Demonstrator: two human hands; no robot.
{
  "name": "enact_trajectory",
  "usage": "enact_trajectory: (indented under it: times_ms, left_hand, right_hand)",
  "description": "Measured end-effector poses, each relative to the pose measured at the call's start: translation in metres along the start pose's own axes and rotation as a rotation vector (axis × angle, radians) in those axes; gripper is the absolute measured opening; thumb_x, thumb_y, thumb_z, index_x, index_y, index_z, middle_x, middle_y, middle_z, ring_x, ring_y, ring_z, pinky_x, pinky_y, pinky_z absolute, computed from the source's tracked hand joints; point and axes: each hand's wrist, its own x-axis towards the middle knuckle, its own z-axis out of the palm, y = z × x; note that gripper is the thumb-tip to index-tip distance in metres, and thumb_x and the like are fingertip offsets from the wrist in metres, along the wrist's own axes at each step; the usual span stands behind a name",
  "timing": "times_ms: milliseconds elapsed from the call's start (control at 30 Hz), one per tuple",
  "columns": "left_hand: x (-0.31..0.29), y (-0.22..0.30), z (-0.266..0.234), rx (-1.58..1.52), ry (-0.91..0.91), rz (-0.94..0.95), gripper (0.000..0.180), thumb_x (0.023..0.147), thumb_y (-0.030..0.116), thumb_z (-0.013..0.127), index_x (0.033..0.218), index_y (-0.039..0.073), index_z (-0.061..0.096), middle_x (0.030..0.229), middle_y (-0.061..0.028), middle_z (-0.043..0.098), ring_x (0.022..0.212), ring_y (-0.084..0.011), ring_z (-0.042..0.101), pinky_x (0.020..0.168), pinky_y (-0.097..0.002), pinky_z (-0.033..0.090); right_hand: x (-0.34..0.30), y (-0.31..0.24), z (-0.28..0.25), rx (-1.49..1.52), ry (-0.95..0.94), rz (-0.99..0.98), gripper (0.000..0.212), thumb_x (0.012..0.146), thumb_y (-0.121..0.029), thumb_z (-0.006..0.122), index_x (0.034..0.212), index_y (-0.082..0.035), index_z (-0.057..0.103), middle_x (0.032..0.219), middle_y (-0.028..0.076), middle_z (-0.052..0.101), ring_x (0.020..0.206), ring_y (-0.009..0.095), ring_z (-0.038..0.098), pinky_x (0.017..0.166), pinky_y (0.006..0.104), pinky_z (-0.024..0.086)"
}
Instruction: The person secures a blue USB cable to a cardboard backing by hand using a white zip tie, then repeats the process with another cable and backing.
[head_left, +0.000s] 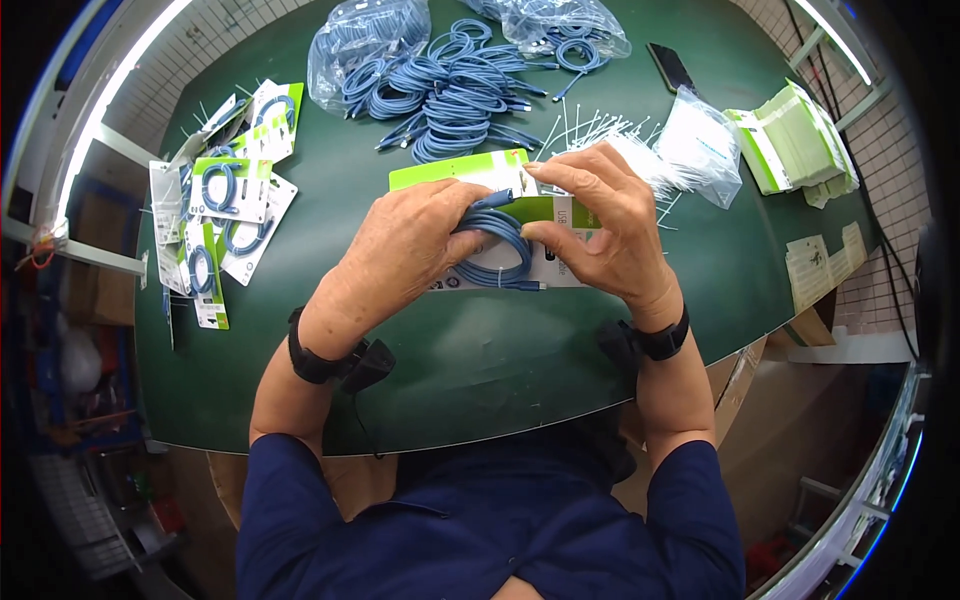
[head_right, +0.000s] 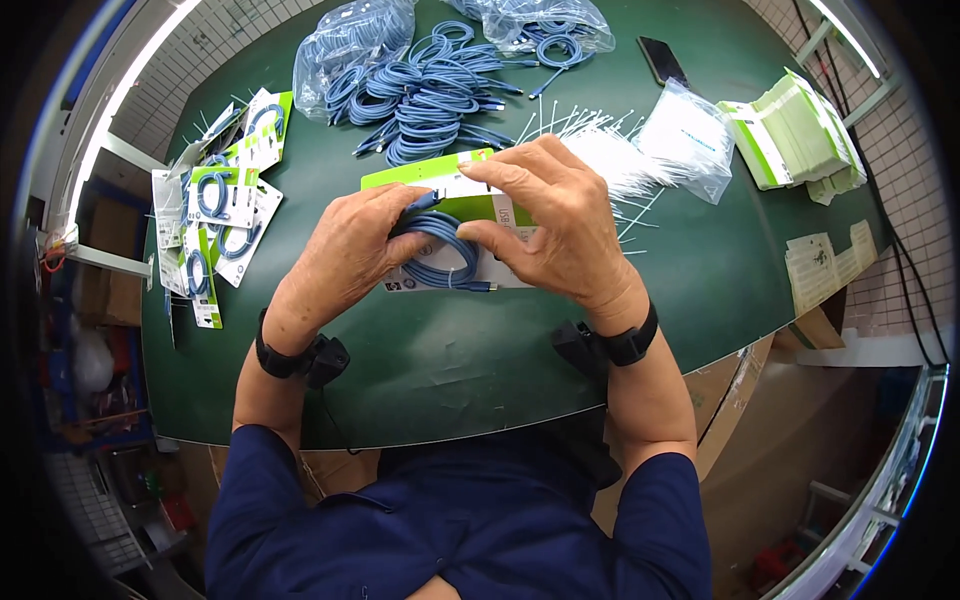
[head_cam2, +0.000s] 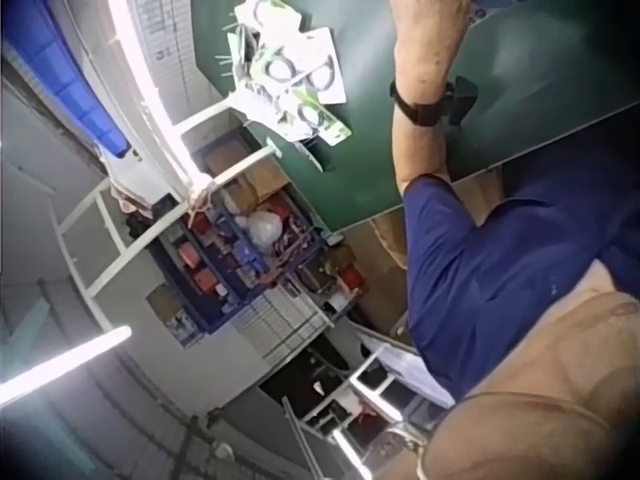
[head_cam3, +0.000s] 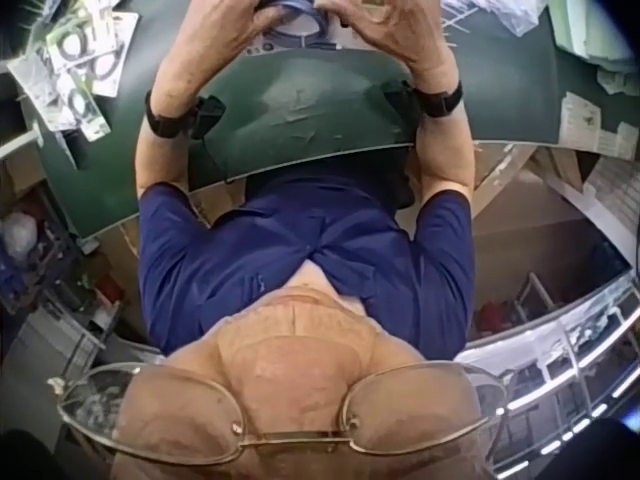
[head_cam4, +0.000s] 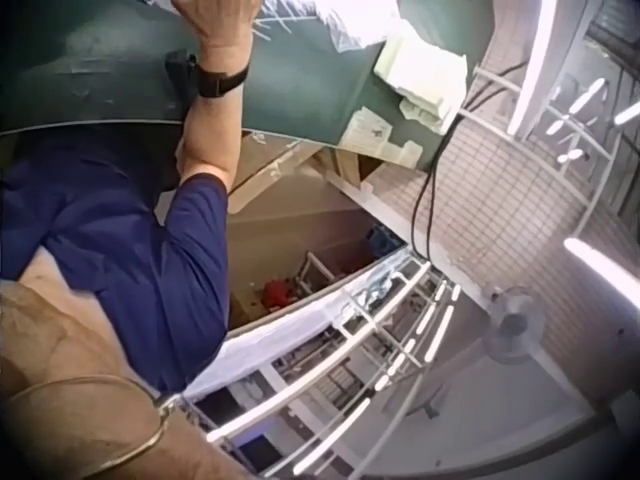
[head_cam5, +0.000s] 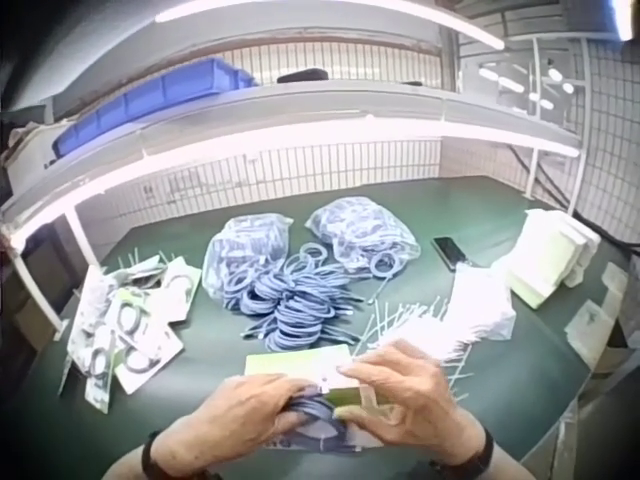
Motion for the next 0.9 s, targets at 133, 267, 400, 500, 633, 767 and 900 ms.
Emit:
enact_trajectory:
  times_ms: [133,267,400,500,633,767,900]
  left_hand:
    - [-0.008,0.0,0.014,0.104,0.029,0.072,0.037,0.088,0.017,0.075,0.122,0.004,0.066,0.105,-0.0145,0.072,0.098,-0.0347,0.07,0.084,-0.045,0.055]
    - [-0.014,0.006,0.023,0.121,0.044,0.084,0.039,0.086,0.016,0.076,0.122,0.006,0.065,0.099,-0.0125,0.071,0.094,-0.0325,0.07,0.081,-0.044,0.056]
    - [-0.022,0.012,0.026,0.071,0.158,0.05,0.044,0.079,0.008,0.08,0.121,0.006,0.065,0.097,-0.0122,0.071,0.091,-0.0335,0.07,0.079,-0.0435,0.056]
    - [-0.027,0.012,0.029,0.047,0.257,0.056,0.048,0.075,0.004,0.082,0.119,0.005,0.066,0.096,-0.0119,0.071,0.088,-0.0337,0.07,0.076,-0.0425,0.056]
    - [-0.036,0.004,0.04,0.046,0.378,0.115,0.048,0.072,0.002,0.084,0.117,0.006,0.065,0.093,-0.0103,0.071,0.083,-0.0321,0.07,0.073,-0.0411,0.056]
    - [-0.042,-0.006,0.048,0.069,0.452,0.172,0.045,0.072,0.003,0.084,0.113,0.006,0.067,0.093,-0.0097,0.071,0.081,-0.0308,0.071,0.071,-0.0404,0.057]
    - [-0.045,-0.013,0.052,0.049,0.509,0.255,0.042,0.07,-0.002,0.087,0.109,0.004,0.07,0.094,-0.0127,0.072,0.082,-0.0307,0.073,0.069,-0.0385,0.059]
  right_hand:
    - [0.006,-0.016,0.004,-0.174,0.029,-0.191,0.037,0.076,-0.022,0.09,0.107,-0.007,0.077,0.094,0.007,0.073,0.084,0.026,0.067,0.077,0.0399,0.052]
    - [0.002,-0.017,0.008,-0.159,-0.022,-0.224,0.032,0.075,-0.021,0.09,0.101,-0.008,0.077,0.09,0.004,0.072,0.082,0.025,0.065,0.073,0.0411,0.05]
    - [-0.001,-0.011,0.013,-0.153,-0.07,-0.184,0.026,0.074,-0.017,0.089,0.095,-0.008,0.076,0.088,0.003,0.071,0.081,0.024,0.063,0.071,0.0396,0.05]
    - [-0.001,-0.01,0.016,-0.127,-0.071,-0.151,0.025,0.072,-0.013,0.09,0.091,-0.008,0.075,0.087,0.002,0.071,0.08,0.023,0.062,0.07,0.0377,0.05]
    - [-0.002,-0.01,0.024,-0.125,-0.042,-0.136,0.027,0.071,-0.01,0.091,0.091,-0.007,0.075,0.089,0.003,0.071,0.079,0.023,0.062,0.069,0.035,0.051]
    - [-0.008,-0.006,0.031,-0.063,-0.052,-0.07,0.025,0.072,-0.008,0.092,0.09,-0.007,0.074,0.09,0.005,0.071,0.079,0.021,0.062,0.066,0.0328,0.052]
    - [-0.014,-0.003,0.037,0.008,-0.047,0.006,0.025,0.073,-0.007,0.092,0.089,-0.006,0.074,0.089,0.005,0.071,0.079,0.018,0.063,0.063,0.0292,0.052]
